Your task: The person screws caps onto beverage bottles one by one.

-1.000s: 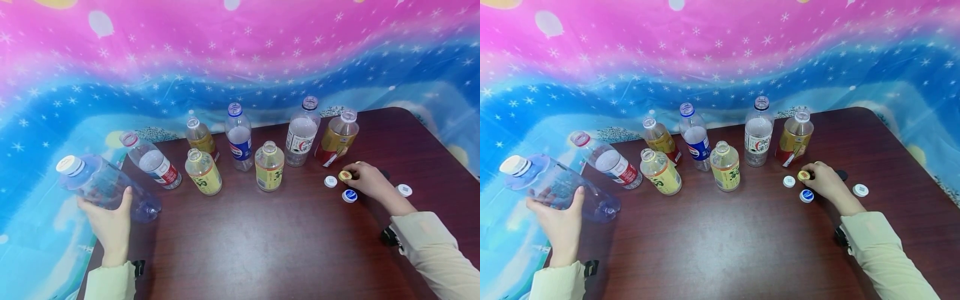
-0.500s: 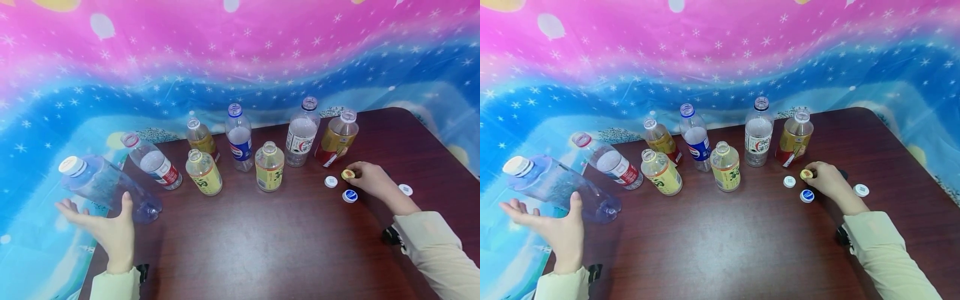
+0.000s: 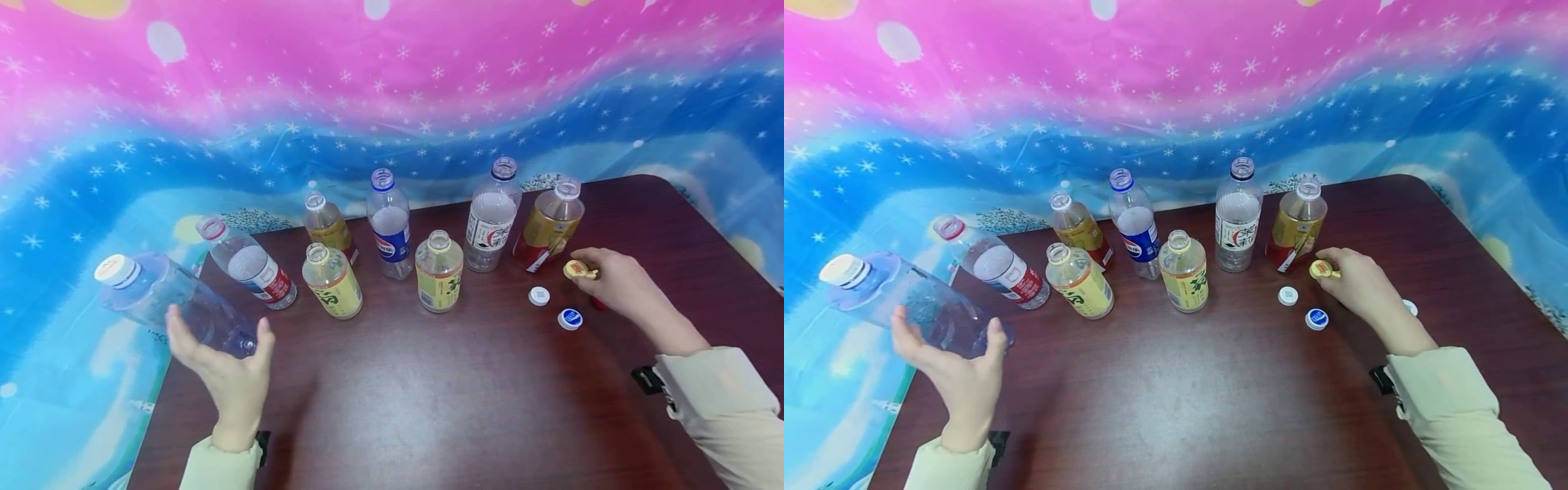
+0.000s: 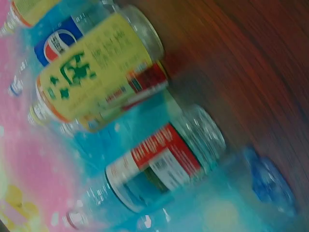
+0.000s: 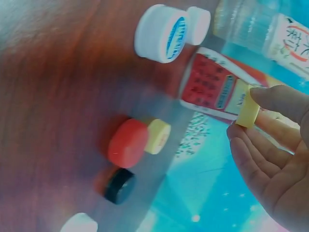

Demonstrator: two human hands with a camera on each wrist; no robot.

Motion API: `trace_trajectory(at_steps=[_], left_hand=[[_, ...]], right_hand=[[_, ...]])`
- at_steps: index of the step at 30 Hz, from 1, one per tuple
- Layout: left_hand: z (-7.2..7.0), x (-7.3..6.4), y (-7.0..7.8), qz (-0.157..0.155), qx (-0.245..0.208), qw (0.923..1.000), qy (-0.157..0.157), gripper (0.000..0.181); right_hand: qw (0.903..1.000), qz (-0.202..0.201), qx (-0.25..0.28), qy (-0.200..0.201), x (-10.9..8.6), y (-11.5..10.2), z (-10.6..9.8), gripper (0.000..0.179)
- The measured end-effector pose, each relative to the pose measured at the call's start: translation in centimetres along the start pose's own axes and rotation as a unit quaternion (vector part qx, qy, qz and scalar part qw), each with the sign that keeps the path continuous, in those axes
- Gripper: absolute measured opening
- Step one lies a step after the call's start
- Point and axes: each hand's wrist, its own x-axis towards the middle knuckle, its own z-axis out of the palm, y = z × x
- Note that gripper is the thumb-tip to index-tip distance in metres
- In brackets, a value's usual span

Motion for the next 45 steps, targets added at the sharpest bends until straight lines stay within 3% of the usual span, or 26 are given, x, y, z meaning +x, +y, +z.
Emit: trace_trajectory(at_steps=[3,6,9,13,18,21,24,37,45], left_hand=[[0.6,-0.5,0.1,0.037,0.004,0.9973,-0.063,0.090],[1.3,-0.7,0.3,0.047,0.018,0.9891,-0.138,0.084],[2.1,-0.6,0.6,0.012,0.026,0.9767,-0.212,0.080],[3.5,-0.2,0.9,-0.065,0.041,0.9537,-0.291,0.086],[5.4,0.3,0.7,-0.139,0.059,0.9218,-0.357,0.092],[6.4,0.4,0.6,-0.162,0.059,0.9130,-0.370,0.093],[7.0,0.3,0.4,-0.168,0.053,0.9128,-0.368,0.091],[7.8,-0.4,0.1,-0.142,0.029,0.9353,-0.323,0.075],[7.7,-1.1,0.8,-0.137,0.024,0.9380,-0.318,0.073]], right_hand=[[1.0000,0.001,0.000,-0.001,-0.1,-0.6,-0.3,0.043],[1.0000,0.005,0.002,0.001,-0.3,-1.3,-0.4,0.042],[1.0000,0.006,0.006,0.003,-0.4,-1.7,-0.5,0.041],[0.9999,0.002,0.009,0.004,-0.5,-2.2,-0.6,0.040],[0.9999,0.001,0.013,0.004,-0.4,-2.3,-0.5,0.039],[0.9998,-0.002,0.017,0.011,-0.4,-2.5,-0.4,0.039],[0.9996,-0.005,0.019,0.020,-0.5,-2.8,-0.4,0.039],[0.9981,-0.021,0.014,0.057,-1.0,-3.6,-0.4,0.037],[0.9977,-0.021,0.024,0.059,-1.3,-4.4,-0.4,0.036]])
